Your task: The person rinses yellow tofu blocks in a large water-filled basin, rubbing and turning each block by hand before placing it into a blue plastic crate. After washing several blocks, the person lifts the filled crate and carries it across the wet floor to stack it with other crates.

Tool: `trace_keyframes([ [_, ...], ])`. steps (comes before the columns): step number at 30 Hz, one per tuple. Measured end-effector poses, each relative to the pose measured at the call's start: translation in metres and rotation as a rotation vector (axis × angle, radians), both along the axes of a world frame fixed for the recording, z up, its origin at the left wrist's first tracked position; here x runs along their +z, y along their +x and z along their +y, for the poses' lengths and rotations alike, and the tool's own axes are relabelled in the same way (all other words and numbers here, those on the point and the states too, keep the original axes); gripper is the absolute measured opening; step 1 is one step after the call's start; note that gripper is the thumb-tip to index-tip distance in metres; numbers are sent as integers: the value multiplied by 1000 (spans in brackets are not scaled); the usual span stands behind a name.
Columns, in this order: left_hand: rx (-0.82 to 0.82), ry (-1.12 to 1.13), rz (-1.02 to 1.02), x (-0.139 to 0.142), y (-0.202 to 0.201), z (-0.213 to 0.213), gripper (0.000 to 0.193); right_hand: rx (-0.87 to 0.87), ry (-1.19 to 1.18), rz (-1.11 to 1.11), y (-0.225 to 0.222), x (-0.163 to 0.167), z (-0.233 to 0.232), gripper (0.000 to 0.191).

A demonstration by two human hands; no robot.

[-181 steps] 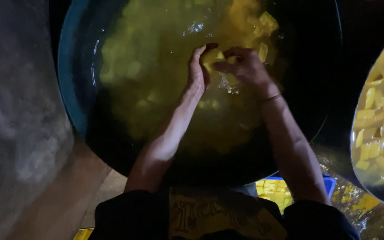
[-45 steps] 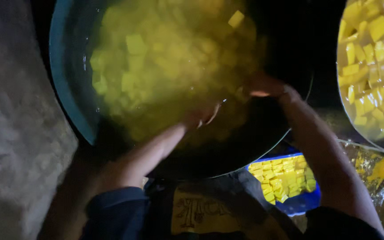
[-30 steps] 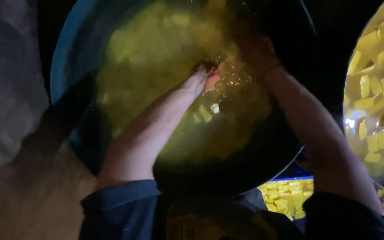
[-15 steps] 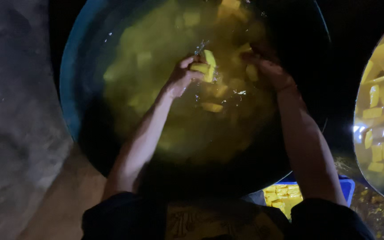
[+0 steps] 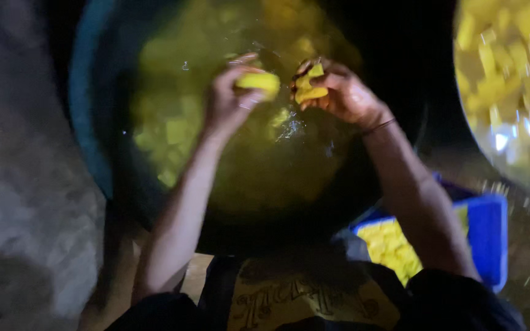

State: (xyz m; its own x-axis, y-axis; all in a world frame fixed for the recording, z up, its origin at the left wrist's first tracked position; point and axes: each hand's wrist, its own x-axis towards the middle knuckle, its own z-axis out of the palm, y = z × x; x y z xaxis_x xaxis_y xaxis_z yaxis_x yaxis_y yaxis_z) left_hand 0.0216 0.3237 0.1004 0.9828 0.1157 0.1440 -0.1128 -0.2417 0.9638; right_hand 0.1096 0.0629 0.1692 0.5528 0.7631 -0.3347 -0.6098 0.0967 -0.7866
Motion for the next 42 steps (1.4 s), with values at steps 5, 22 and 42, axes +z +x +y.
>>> trace_keyframes([
  [5,-1,-249,429,-11,-34,31,42,46,-175,-507,-71,90,-131,32],
  [22,-77,-587,565,-30,-63,57,40,-529,-1022,-755,-225,37,-261,36],
  [42,5,577,253,-31,-21,-118,42,541,-1215,-1393,30,-80,48,35],
])
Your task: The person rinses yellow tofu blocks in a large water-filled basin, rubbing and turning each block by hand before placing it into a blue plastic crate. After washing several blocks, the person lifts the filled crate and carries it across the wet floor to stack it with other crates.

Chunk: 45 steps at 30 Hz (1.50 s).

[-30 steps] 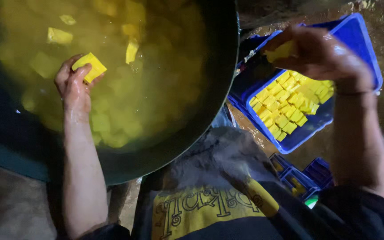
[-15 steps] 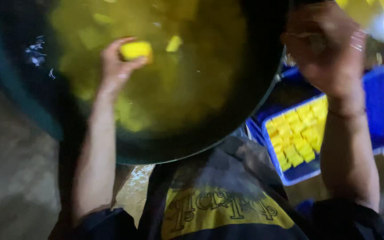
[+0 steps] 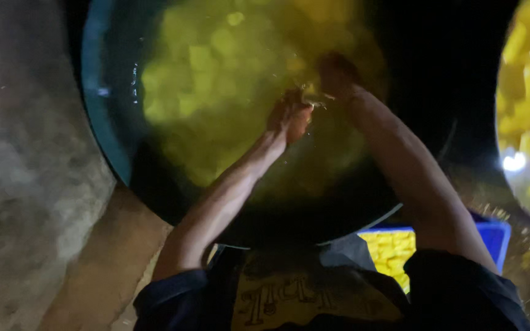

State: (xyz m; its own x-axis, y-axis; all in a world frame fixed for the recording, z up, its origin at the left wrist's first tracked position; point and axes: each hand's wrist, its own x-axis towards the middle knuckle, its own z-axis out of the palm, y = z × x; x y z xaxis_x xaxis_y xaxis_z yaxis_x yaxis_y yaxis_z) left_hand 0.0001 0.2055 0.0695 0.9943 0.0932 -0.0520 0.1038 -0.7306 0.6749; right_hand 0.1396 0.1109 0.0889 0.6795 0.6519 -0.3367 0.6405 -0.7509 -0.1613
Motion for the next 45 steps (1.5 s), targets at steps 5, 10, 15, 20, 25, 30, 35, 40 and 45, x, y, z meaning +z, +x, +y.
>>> trace_keyframes([
  [5,-160,148,-129,-11,14,21,45,-4,96,279,44,35,21,45],
  [10,-20,-232,272,-3,-1,52,44,111,114,240,49,39,107,51],
  [15,181,-651,80,-4,-14,95,53,342,136,50,18,-5,196,58],
  [20,641,-1719,119,-8,-31,135,58,537,215,-634,0,-38,217,61],
  [25,616,-2214,-116,-16,-31,155,50,223,313,270,41,-39,164,61],
  [30,654,-2265,-188,-33,-14,154,49,-97,820,1130,66,-13,86,57],
  [35,756,-1862,-224,-40,-2,142,50,252,634,484,52,0,54,56],
  [40,717,-1884,-105,-34,2,121,59,9,820,686,17,-12,54,59],
  [45,745,-1708,-79,-32,0,114,70,-69,1189,1671,-11,-20,48,77],
])
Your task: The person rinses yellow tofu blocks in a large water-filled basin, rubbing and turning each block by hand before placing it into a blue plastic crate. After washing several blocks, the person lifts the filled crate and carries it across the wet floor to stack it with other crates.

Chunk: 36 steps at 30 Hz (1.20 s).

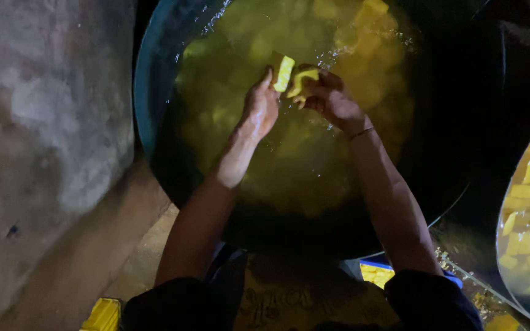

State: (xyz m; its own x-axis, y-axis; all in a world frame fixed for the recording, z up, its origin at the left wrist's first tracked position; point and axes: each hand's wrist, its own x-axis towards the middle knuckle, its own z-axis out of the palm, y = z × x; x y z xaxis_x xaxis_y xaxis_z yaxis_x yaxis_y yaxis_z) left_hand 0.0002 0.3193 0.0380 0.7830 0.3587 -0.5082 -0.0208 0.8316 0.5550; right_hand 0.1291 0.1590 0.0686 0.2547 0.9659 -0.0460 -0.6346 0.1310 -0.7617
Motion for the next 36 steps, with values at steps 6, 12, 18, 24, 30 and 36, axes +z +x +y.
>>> trace_keyframes([
  [6,-21,158,295,13,-14,29,62,-65,-317,156,-6,26,-13,50],
  [12,-749,1065,301,36,-28,52,59,-182,-464,19,-23,72,-43,48],
  [18,-1122,1312,389,33,-26,34,64,-301,-457,43,-50,81,-92,43],
  [24,-1104,1577,117,8,-46,31,48,-443,-496,-105,-81,104,-125,43],
  [30,-1227,979,278,-18,-55,56,54,-921,-307,-356,-212,199,-259,36],
  [36,-1321,1264,-93,-25,-46,57,52,-1929,-527,-188,-447,185,-422,32],
])
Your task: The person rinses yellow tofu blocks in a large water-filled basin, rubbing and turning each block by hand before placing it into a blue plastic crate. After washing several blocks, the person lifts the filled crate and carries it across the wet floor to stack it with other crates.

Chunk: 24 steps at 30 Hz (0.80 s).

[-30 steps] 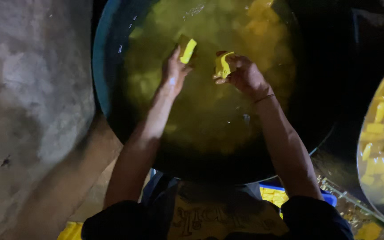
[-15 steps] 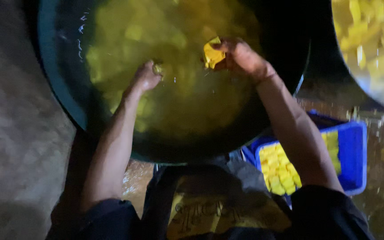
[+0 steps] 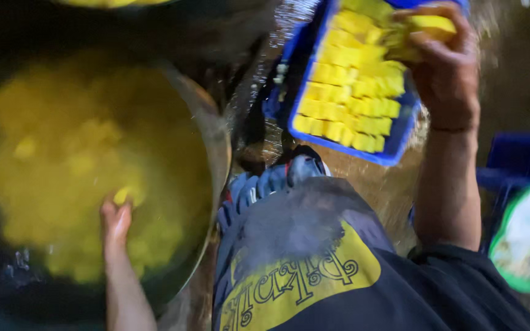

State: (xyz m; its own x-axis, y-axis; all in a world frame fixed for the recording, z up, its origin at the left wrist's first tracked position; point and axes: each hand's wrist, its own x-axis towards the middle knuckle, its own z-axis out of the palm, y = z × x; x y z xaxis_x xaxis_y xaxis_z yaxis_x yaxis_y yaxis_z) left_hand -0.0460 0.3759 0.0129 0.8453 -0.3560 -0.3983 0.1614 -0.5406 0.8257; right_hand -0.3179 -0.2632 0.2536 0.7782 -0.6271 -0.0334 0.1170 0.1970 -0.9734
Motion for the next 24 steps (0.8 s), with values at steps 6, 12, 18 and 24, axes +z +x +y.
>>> trace_keyframes([
  [6,23,111,-55,34,-11,-21,43,-873,363,193,-207,-142,-80,27],
  [12,-69,398,-265,55,-21,-53,38,-688,735,460,-254,-276,-107,32],
  [18,183,195,-20,68,-37,-46,45,-630,654,831,-231,-296,-107,27],
  [24,425,-222,-10,81,-36,-21,47,-570,-274,411,-128,-199,-119,26],
])
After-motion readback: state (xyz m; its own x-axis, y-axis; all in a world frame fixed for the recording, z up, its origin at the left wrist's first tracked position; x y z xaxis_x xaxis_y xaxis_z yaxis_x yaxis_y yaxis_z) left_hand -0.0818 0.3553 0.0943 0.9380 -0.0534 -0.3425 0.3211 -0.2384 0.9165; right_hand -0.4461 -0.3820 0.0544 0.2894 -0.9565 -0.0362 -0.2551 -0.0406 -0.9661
